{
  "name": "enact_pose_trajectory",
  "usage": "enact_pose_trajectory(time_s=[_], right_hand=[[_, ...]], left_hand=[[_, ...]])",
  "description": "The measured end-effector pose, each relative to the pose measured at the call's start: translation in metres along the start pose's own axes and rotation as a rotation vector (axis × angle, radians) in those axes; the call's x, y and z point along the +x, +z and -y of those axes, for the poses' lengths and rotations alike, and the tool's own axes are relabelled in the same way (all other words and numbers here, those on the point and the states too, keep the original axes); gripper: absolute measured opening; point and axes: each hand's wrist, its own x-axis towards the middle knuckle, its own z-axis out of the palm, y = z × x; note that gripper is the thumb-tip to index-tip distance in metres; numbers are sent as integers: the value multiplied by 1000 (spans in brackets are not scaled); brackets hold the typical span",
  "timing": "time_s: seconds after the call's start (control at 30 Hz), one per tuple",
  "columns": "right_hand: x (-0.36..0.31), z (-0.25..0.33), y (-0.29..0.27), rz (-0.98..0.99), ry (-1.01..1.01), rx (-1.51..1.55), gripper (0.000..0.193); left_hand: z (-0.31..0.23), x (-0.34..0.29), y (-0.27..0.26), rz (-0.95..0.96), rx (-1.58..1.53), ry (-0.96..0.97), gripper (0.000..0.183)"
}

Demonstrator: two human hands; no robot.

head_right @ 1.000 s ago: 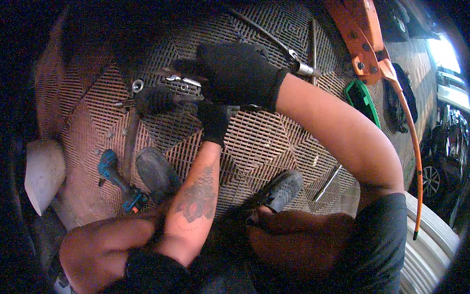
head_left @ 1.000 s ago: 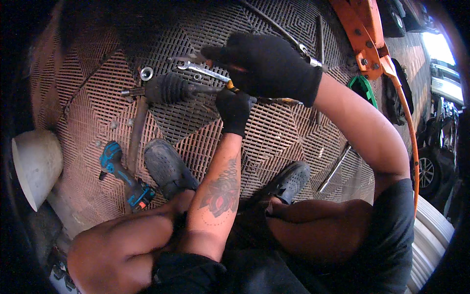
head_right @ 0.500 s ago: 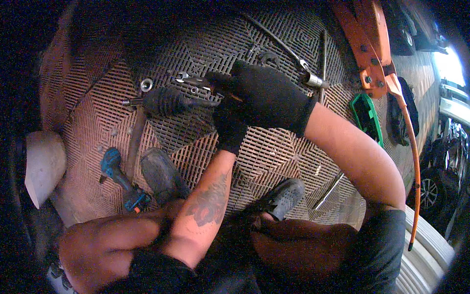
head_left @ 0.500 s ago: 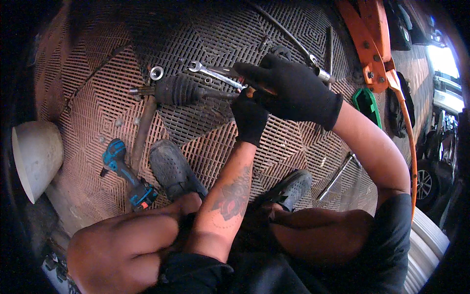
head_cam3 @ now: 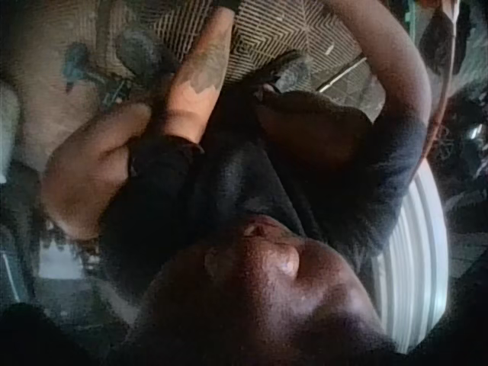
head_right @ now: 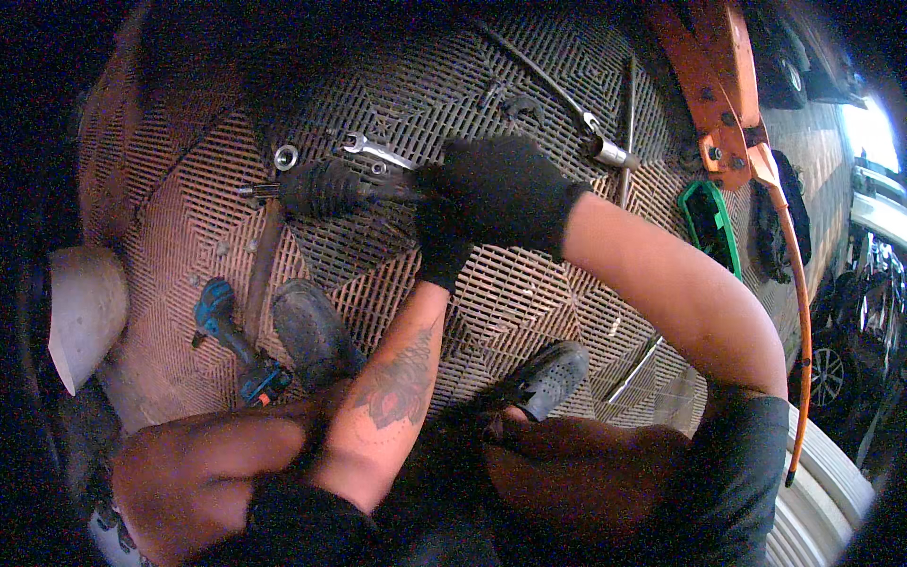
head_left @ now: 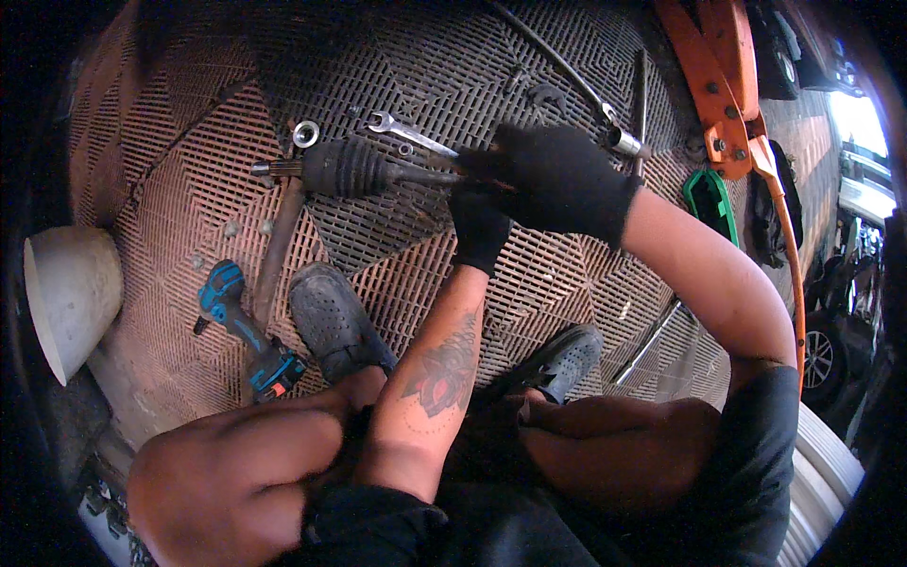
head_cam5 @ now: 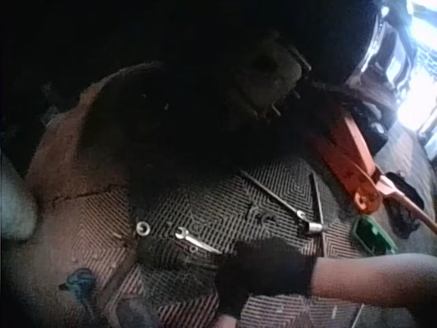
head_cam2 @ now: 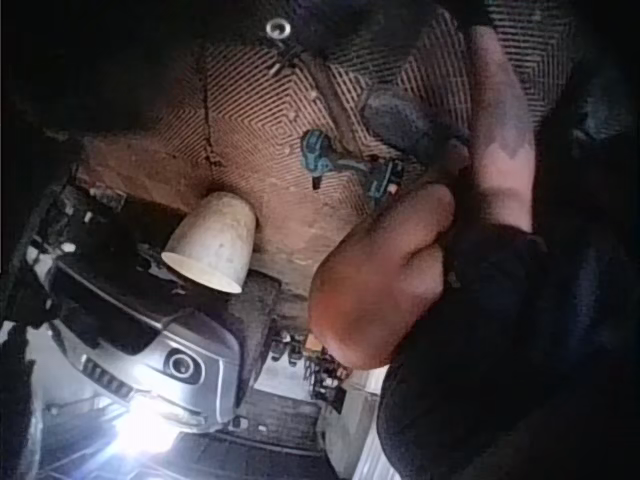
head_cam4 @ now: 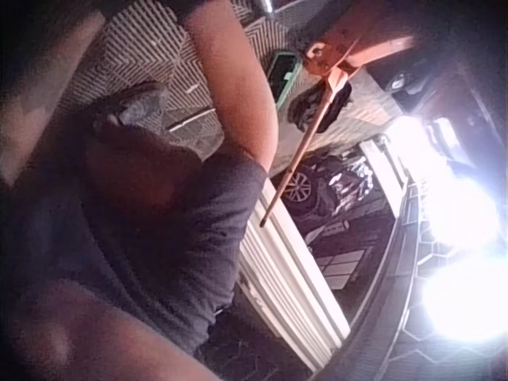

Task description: The person works on a steering rack component on the floor, using pliers to loosen a metal clamp and then using a metal bar to slide a rubber boot along the shaft.

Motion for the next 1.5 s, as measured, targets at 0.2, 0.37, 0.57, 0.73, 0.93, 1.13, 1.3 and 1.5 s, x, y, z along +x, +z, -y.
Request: enact_pose_trajectory(time_s=[0.2, 0.37, 0.57, 0.73, 0.93, 1.13, 1.3, 1.5], right_hand=[[4, 10, -8, -633, -103, 102, 46], [10, 6, 0, 113, -9, -96, 51], [-1, 5, 7, -110, -1, -10, 44], [-7, -7, -3, -362, 48, -102, 42], [-19, -13, 33, -105, 42, -27, 36], [-28, -55, 11, -505, 77, 134, 40], [-23, -53, 13, -632, -20, 123, 44], [-9, -29, 29, 56, -98, -153, 37]], left_hand=[[-9, -16, 11, -4, -153, 60, 32], [46, 0, -4, 98, 234, 236, 37], [26, -11, 7, 113, 50, 7, 38], [12, -22, 15, 133, 43, -126, 38], [17, -4, 12, 2, 177, 164, 35], [-26, -26, 34, 20, 301, -68, 43], [22, -23, 25, 82, 78, -342, 45], [44, -33, 28, 1, 334, 138, 27]])
